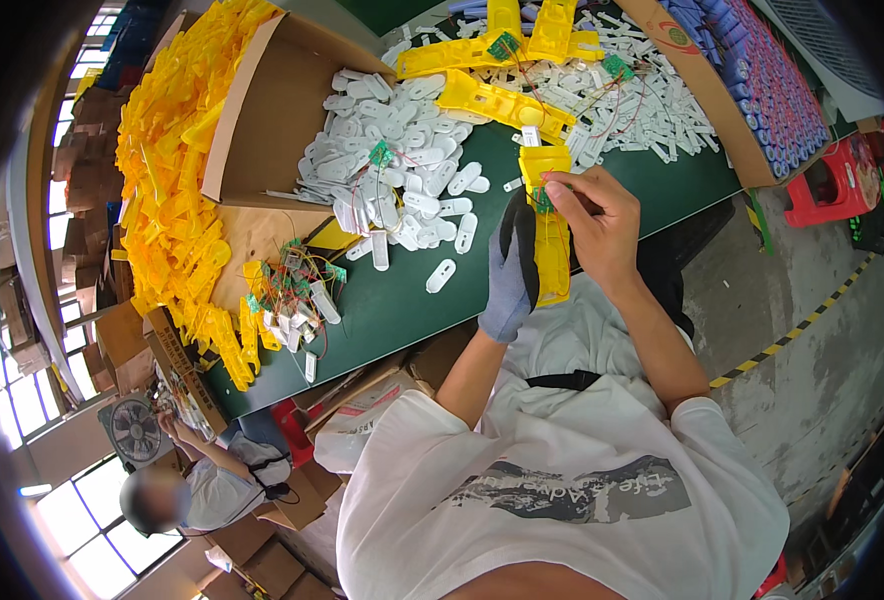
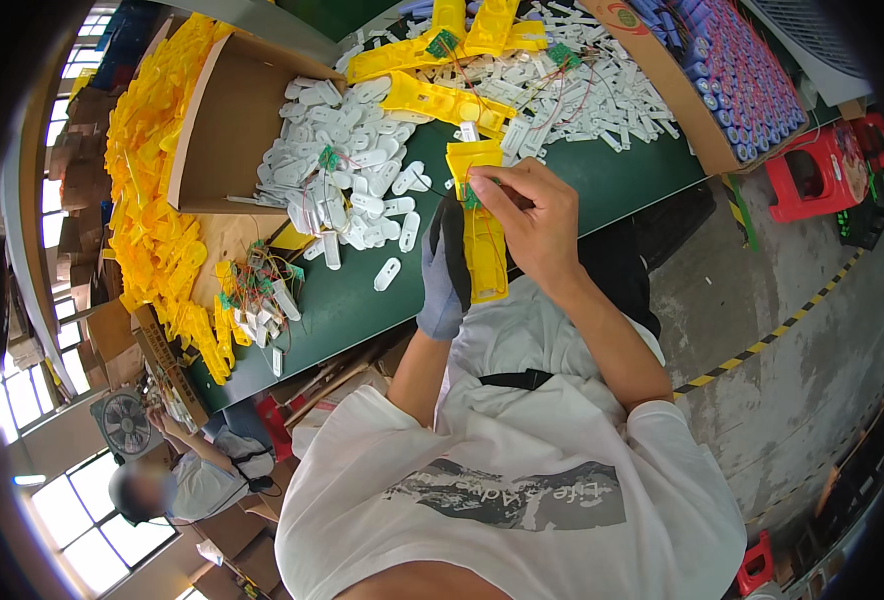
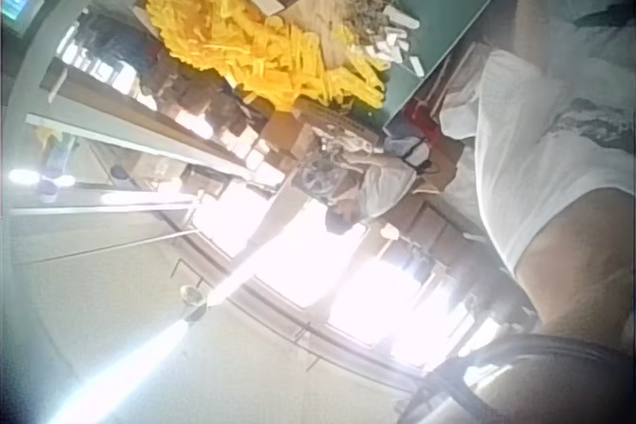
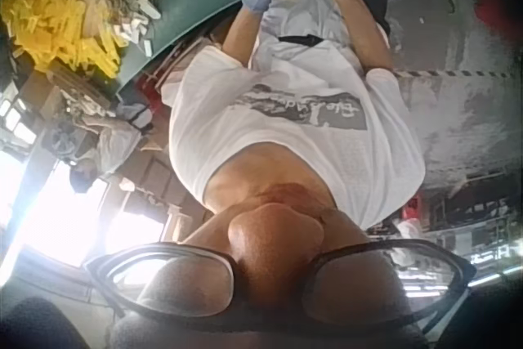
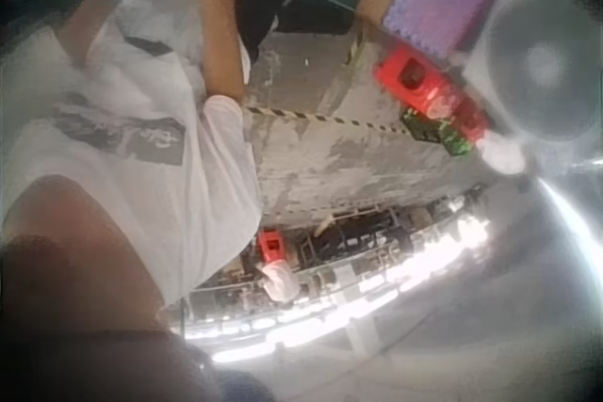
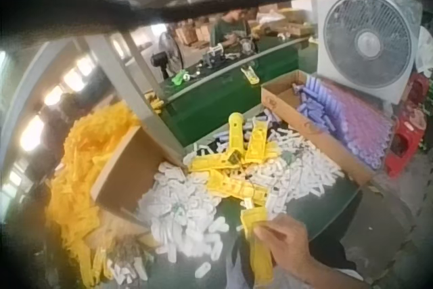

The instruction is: Assemble a green circuit board into a yellow plastic electronic housing.

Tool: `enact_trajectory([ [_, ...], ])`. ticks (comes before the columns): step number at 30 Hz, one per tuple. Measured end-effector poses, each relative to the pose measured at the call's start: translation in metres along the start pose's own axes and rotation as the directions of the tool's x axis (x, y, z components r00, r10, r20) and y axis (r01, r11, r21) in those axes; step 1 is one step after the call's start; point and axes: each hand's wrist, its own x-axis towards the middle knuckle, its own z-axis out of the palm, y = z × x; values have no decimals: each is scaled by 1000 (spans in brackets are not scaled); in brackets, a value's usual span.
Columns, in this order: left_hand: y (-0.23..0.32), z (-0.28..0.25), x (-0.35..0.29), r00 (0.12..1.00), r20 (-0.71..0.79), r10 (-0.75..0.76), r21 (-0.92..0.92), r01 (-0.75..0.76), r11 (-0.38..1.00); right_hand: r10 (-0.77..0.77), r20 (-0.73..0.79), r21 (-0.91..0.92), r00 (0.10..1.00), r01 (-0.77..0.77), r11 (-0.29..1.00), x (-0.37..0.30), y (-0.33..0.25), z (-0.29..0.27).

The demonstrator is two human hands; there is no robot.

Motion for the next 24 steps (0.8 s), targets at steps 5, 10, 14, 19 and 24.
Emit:
enact_trajectory([
  [5, 11, 6, -1, 997, 2, -76, 60, 76, 995, 27, -2, 35, 1000, -27, 999, -4, 8, 4],
  [10, 2, 4, 0, 996, -90, -3, 44, 7, 999, 123, 11, 176, 992, -123, 977, -2, 8, -3],
  [14, 6, 2, -1, 994, -103, 22, 112, -10, 994, 93, 179, -84, 979, -79, 993, 3, 7, -19],
  [19, 3, 1, -2, 994, -98, 52, 188, -33, 982, -5, 272, -169, 962, 53, 984, 1, 5, -17],
  [24, 5, 4, -5, 994, -110, 21, 117, -8, 993, 2, 266, -163, 964, 43, 986, -2, 9, -13],
])
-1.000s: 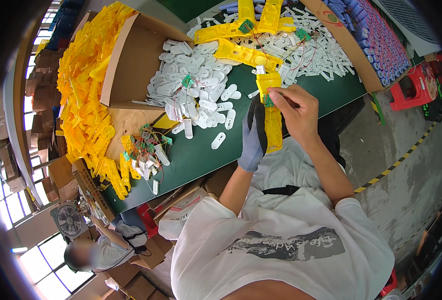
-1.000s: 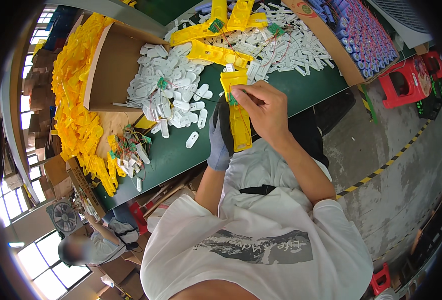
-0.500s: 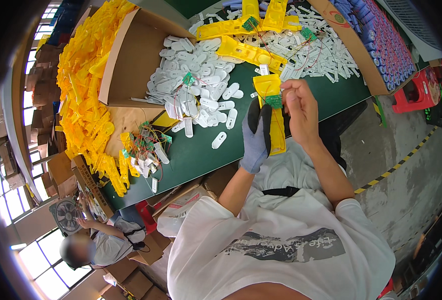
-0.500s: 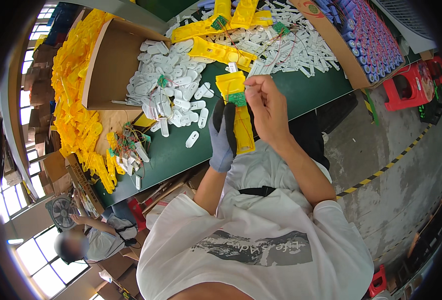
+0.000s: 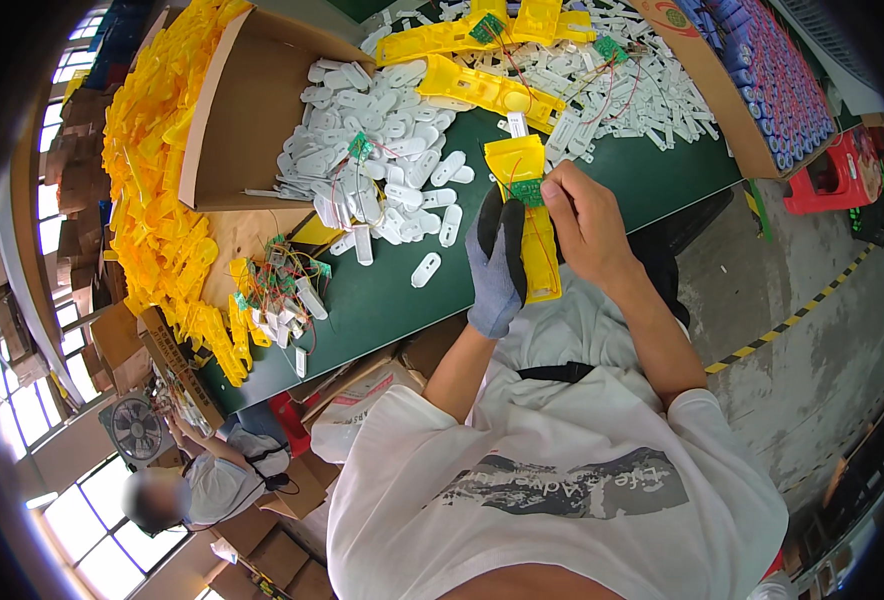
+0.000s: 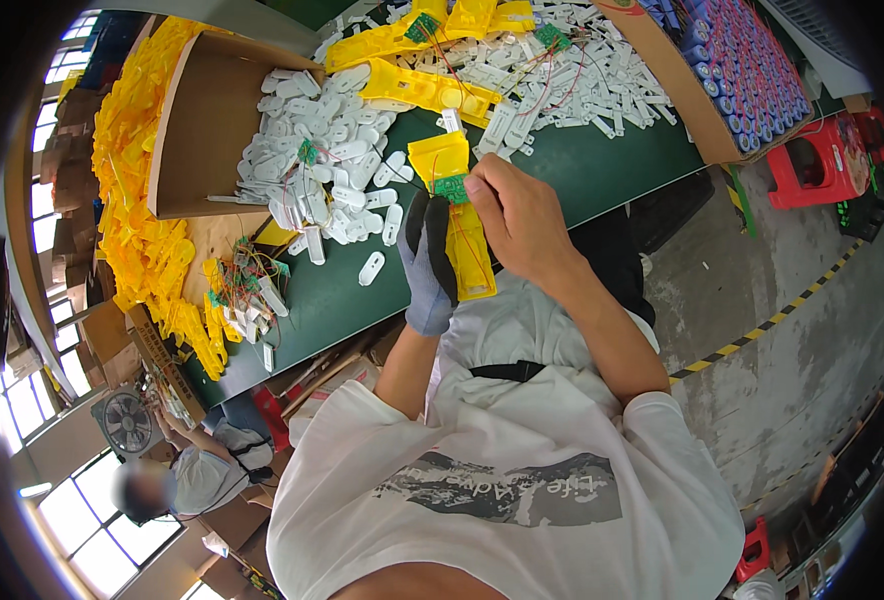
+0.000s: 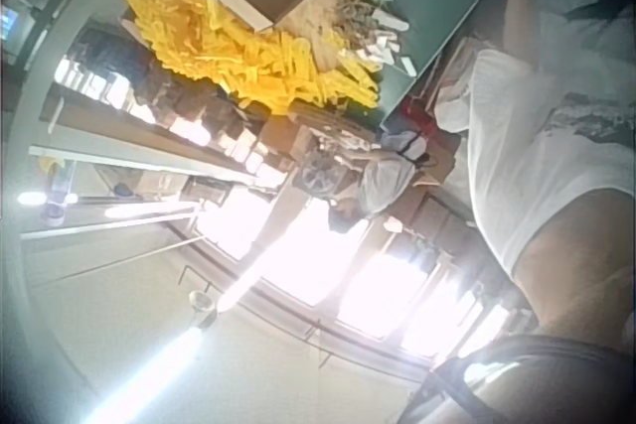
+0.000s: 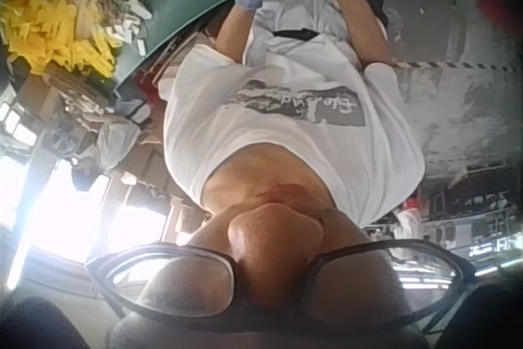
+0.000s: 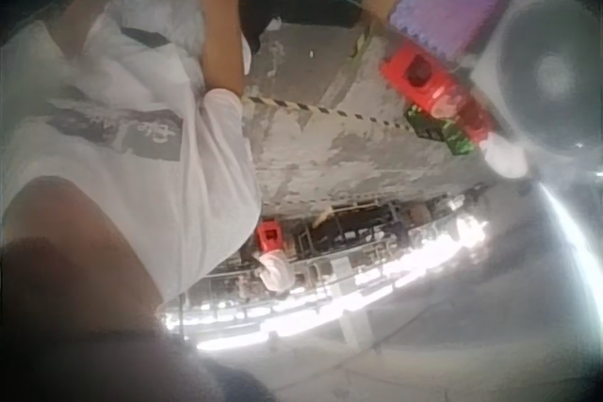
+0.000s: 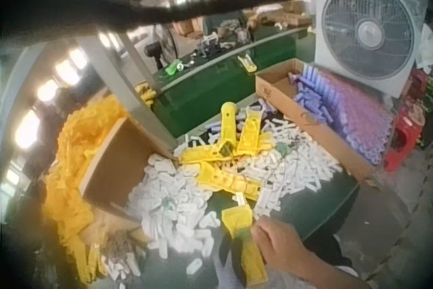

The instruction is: Assemble a green circuit board into a yellow plastic electronic housing.

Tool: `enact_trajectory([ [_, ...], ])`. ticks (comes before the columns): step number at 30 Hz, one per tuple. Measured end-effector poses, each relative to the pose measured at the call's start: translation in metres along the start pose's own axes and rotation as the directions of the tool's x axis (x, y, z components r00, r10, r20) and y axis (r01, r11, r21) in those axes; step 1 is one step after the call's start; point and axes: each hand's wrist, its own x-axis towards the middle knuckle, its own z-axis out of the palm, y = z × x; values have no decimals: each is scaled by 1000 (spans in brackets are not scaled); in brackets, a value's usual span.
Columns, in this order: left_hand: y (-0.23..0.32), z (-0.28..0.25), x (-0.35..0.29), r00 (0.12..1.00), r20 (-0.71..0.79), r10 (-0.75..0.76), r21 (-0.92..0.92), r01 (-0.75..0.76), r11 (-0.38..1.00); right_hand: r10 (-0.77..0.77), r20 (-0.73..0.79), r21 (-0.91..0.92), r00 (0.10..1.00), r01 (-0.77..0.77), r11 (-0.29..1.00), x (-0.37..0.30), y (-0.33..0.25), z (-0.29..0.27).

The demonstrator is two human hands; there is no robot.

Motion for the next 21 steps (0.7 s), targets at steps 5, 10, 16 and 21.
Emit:
enact_trajectory([
  [5, 0, 2, 0, 1000, -18, 10, -127, -12, 992, 32, 5, -4, 999, -32, 999, -1, -4, 4],
  [10, -4, 1, -2, 999, 36, 30, -153, -24, 988, 49, -50, 7, 998, -49, 999, -8, -3, 6],
  [16, -4, -4, -9, 991, 126, 44, -208, -17, 978, 45, 73, 113, 996, -53, 992, -8, -4, -2],
  [21, 3, 7, -11, 1000, -6, 10, -383, -12, 924, -53, -80, 295, 995, 75, 953, -13, 4, -9],
])
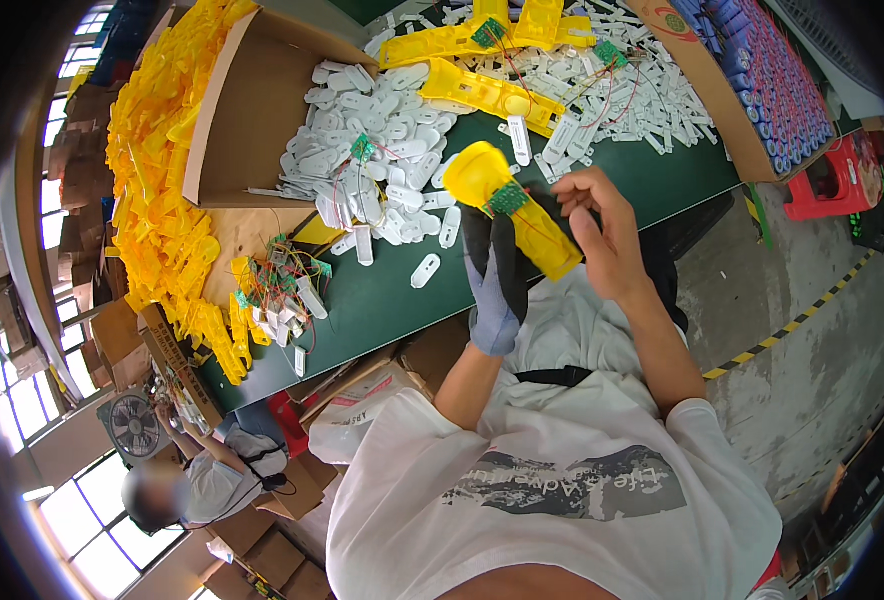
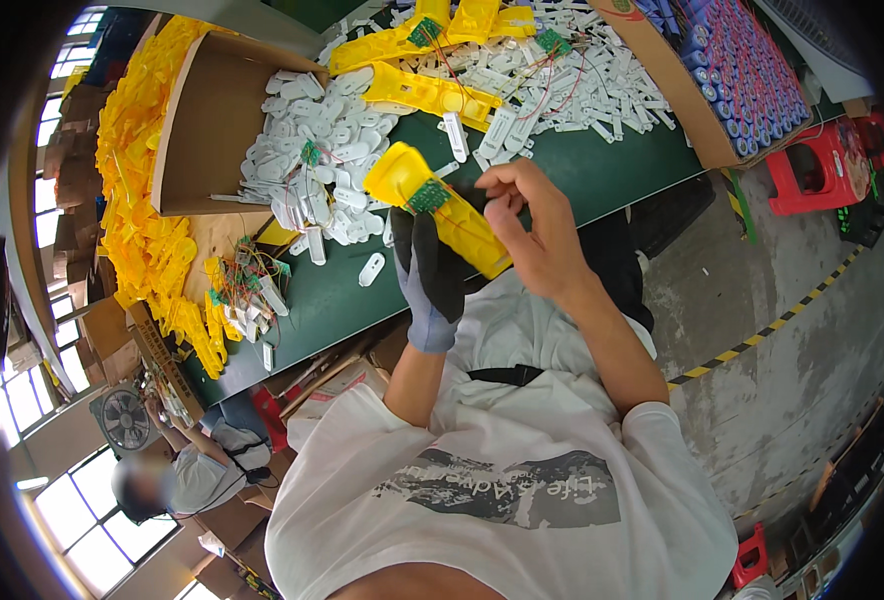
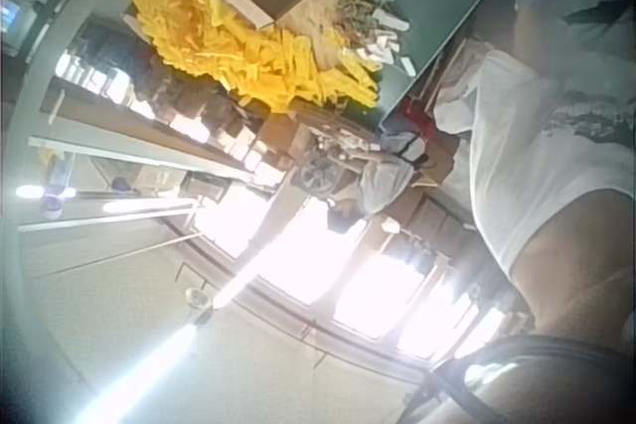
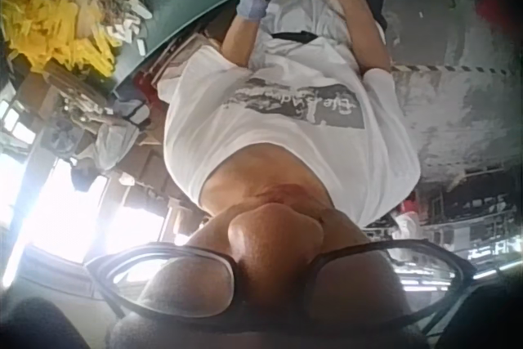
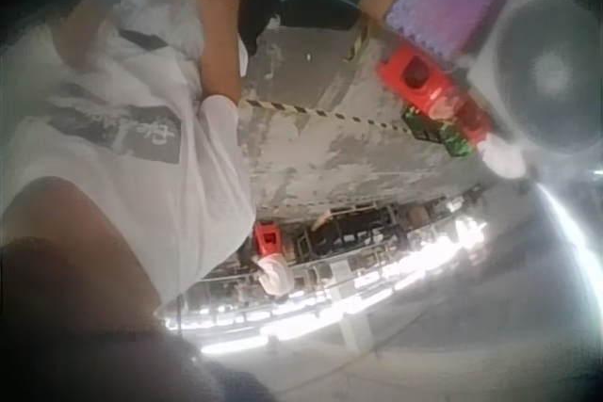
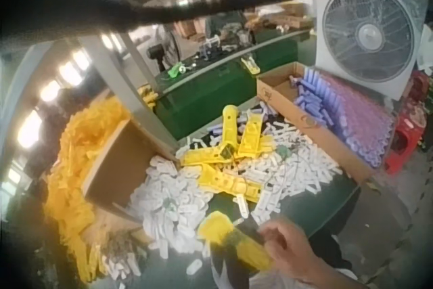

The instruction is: Assemble a green circuit board into a yellow plastic electronic housing.

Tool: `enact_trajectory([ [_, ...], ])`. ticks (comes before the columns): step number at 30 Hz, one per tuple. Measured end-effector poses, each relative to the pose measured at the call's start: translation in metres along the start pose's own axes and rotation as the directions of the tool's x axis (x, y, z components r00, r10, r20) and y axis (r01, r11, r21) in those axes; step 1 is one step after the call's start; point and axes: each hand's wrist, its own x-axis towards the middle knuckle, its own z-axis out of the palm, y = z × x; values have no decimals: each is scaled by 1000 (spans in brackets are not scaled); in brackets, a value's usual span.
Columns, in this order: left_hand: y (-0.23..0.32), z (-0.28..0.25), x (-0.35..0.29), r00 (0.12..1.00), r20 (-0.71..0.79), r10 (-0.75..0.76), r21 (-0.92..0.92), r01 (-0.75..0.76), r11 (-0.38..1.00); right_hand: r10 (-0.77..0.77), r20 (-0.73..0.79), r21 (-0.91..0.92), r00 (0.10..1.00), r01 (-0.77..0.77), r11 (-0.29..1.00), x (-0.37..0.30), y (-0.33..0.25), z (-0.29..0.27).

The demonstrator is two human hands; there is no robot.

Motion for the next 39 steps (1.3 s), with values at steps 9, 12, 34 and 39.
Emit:
enact_trajectory([
  [9, 0, -45, -4, 945, -314, 87, 49, -75, 996, -8, 162, -475, 987, 85, 876, -5, -9, -20],
  [12, 14, -37, -18, 605, -491, 627, 534, -360, 765, -65, 187, -478, 980, 149, 866, 0, -6, -29],
  [34, 39, -27, 17, 822, 559, 111, 819, -568, 81, 16, 336, -339, 942, 106, 935, 4, 1, -68],
  [39, 28, -36, 13, 839, 512, 183, 840, -534, 99, 22, 383, -369, 923, 131, 920, 13, -5, -64],
])
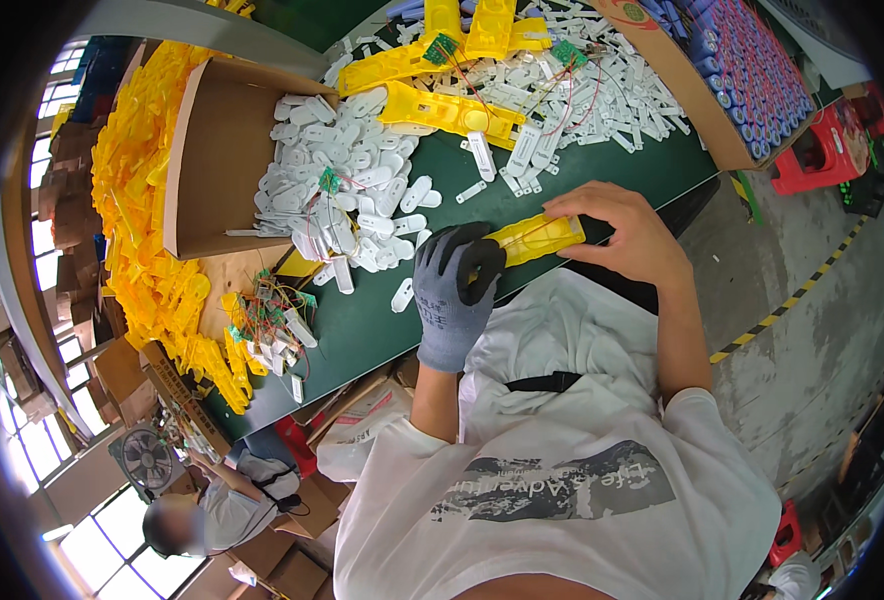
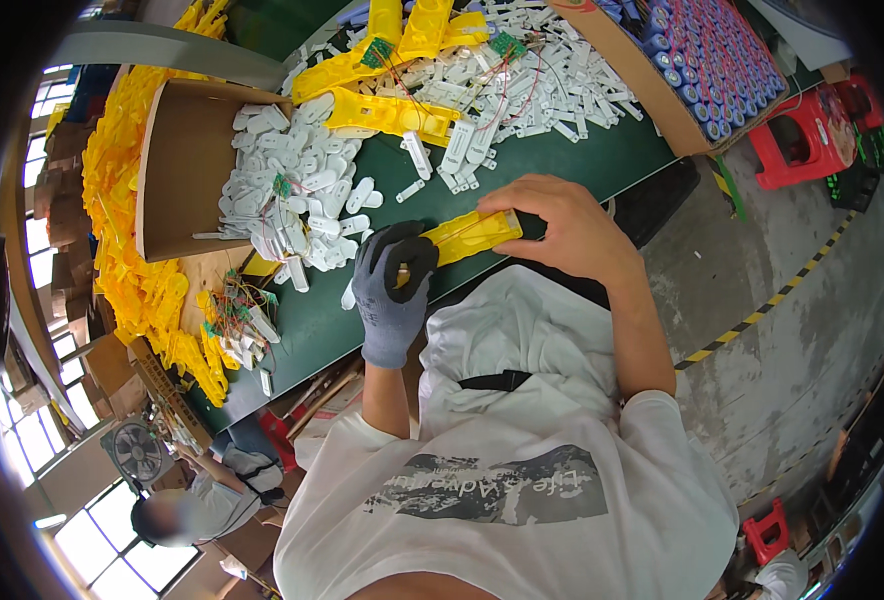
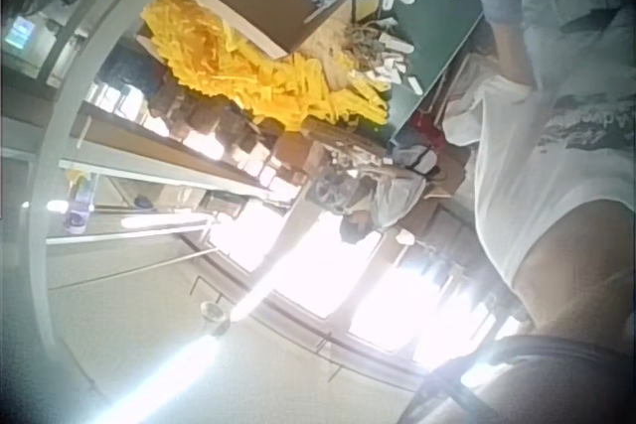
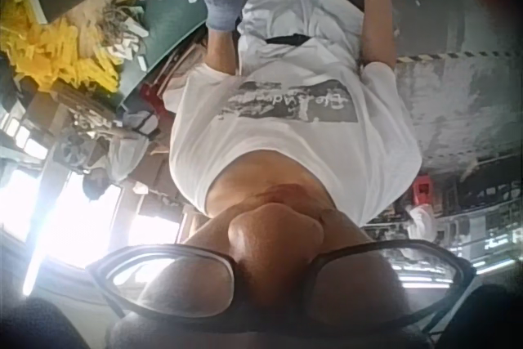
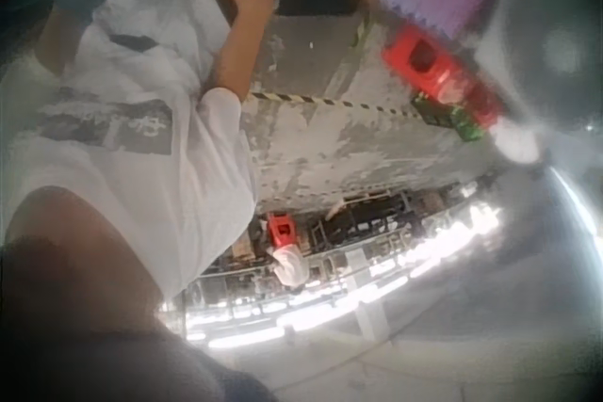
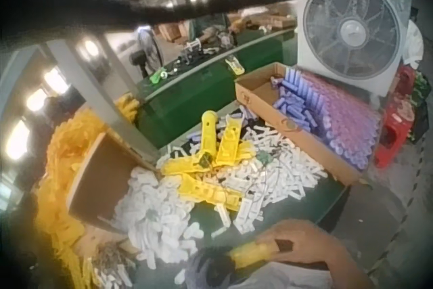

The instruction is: Assemble a green circuit board into a yellow plastic electronic housing.

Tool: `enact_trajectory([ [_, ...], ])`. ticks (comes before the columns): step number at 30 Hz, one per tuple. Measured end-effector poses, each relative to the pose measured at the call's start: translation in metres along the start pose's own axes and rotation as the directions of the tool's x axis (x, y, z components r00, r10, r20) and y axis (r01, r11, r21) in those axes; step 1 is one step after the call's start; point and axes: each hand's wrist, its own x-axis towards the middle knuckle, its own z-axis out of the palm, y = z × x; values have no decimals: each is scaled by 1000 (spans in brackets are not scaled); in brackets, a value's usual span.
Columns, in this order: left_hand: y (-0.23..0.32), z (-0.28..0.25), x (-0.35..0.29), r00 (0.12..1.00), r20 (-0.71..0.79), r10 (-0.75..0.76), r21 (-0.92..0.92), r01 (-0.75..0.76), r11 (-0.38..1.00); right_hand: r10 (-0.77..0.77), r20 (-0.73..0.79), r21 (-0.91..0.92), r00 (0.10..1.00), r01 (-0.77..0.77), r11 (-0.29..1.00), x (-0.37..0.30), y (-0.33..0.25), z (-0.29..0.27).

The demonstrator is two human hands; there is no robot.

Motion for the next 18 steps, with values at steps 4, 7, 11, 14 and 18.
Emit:
enact_trajectory([
  [4, -1, 7, -5, 999, -52, 0, -17, -1, 1000, 300, -189, 125, 935, -280, 952, 9, -3, -1],
  [7, -1, 8, -8, 998, -58, 5, -28, -7, 1000, 383, -372, 38, 846, -398, 917, 21, 0, 18],
  [11, 3, 6, -5, 998, -62, -11, -26, 9, 1000, 248, -429, -203, 869, -360, 910, 26, 2, 24],
  [14, 1, 7, -6, 998, -70, 5, -28, -7, 1000, 187, -473, -237, 861, -329, 914, 22, 5, 20],
  [18, 7, 4, 0, 995, -47, 85, 115, -79, 990, 227, -524, -147, 821, -349, 925, 9, 0, 14],
])
